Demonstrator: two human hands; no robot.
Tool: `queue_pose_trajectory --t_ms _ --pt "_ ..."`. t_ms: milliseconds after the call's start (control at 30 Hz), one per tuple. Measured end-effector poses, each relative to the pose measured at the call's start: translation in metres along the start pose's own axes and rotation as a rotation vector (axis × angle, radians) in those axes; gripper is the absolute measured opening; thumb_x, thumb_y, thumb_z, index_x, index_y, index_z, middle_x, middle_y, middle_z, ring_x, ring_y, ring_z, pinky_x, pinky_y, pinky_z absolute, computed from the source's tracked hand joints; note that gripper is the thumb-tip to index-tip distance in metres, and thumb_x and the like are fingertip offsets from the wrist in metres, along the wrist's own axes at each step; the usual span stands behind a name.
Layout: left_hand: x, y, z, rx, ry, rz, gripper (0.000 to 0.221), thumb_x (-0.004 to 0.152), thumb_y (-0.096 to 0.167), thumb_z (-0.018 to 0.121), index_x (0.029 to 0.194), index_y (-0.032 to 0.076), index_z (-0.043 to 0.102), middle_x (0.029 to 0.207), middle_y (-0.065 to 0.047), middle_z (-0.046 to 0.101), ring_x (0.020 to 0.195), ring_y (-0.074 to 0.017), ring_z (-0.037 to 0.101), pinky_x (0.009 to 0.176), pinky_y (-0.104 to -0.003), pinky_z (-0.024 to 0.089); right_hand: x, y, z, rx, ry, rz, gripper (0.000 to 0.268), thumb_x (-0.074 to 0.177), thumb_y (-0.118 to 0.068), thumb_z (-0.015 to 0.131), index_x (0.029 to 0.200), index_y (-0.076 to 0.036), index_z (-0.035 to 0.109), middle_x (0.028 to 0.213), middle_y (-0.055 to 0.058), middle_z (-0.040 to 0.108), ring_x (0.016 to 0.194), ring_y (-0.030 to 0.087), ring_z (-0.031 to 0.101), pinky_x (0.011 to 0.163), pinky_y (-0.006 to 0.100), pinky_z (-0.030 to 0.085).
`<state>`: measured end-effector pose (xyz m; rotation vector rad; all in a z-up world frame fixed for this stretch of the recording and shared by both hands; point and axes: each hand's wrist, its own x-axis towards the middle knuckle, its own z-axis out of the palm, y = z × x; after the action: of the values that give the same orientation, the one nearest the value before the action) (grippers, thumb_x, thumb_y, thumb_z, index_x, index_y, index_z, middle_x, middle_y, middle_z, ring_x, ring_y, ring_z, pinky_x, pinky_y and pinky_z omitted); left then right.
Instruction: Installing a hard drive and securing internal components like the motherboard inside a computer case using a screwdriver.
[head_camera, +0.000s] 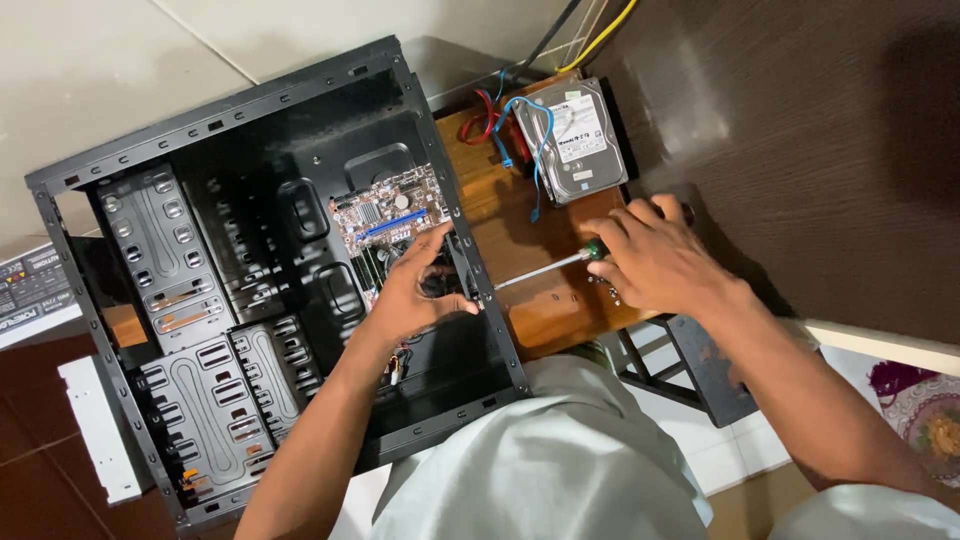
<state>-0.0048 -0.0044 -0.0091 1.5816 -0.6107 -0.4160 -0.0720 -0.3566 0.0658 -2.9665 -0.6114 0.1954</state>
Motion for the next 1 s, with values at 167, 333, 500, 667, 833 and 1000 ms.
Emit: queue_pose_trajectory --t_ms 167,333,500,667,833,1000 --pt "0.001 0.003 0.0 -0.01 -0.007 -0.01 0.106 0.07 0.015 0.095 0.156 0.003 0.034 0.149 -0.025 0.045 0.14 -0.0491 0.041 0.097 -0.055 0.058 0.002 0.018 0.019 -0.089 0.171 -0.127 0.03 0.09 -0.035 0.066 0.111 -0.014 0.064 0.098 0.008 0.063 0.098 0.029 0.062 0.099 0.049 0.044" --pt "0.0 0.011 0.003 -0.007 -0.011 -0.026 0.106 0.068 0.01 0.096 0.154 0.0 0.035 0.147 -0.029 0.045 0.137 -0.0495 0.044 0.095 -0.055 0.059 -0.004 0.036 0.048 -0.097 0.198 -0.134 0.028 0.087 -0.033 0.064 0.106 -0.014 0.059 0.097 0.009 0.061 0.088 0.031 0.065 0.082 0.045 0.049" --pt "0.001 0.017 0.003 -0.003 -0.026 -0.121 0.103 0.069 0.013 0.095 0.152 -0.002 0.035 0.151 -0.033 0.037 0.143 -0.0573 0.029 0.101 -0.063 0.053 0.006 0.003 -0.002 -0.091 0.122 -0.123 0.032 0.091 -0.035 0.062 0.112 -0.011 0.062 0.091 0.008 0.06 0.091 0.031 0.06 0.079 0.043 0.042" --pt "0.001 0.023 0.003 -0.004 -0.024 -0.152 0.103 0.069 0.013 0.095 0.152 -0.002 0.035 0.153 -0.033 0.036 0.144 -0.0574 0.027 0.101 -0.06 0.054 0.0 0.027 0.033 -0.135 0.258 -0.186 0.023 0.082 -0.026 0.067 0.1 -0.013 0.061 0.094 0.008 0.056 0.087 0.03 0.059 0.073 0.042 0.042" --pt "0.001 0.026 0.0 0.002 -0.025 -0.172 0.101 0.071 0.011 0.093 0.152 -0.002 0.034 0.152 -0.033 0.037 0.144 -0.0571 0.027 0.101 -0.059 0.054 0.004 0.019 0.032 -0.028 0.268 -0.149 0.012 0.086 -0.019 0.058 0.095 -0.012 0.06 0.09 0.009 0.056 0.078 0.033 0.058 0.068 0.042 0.038" --pt "0.002 0.026 -0.003 0.006 -0.03 -0.172 0.103 0.066 0.006 0.093 0.151 -0.003 0.035 0.152 -0.033 0.038 0.144 -0.056 0.03 0.099 -0.058 0.056 0.006 0.001 0.005 -0.118 0.399 -0.183 0.017 0.091 -0.015 0.053 0.103 -0.016 0.066 0.087 0.005 0.056 0.082 0.026 0.054 0.071 0.037 0.035"
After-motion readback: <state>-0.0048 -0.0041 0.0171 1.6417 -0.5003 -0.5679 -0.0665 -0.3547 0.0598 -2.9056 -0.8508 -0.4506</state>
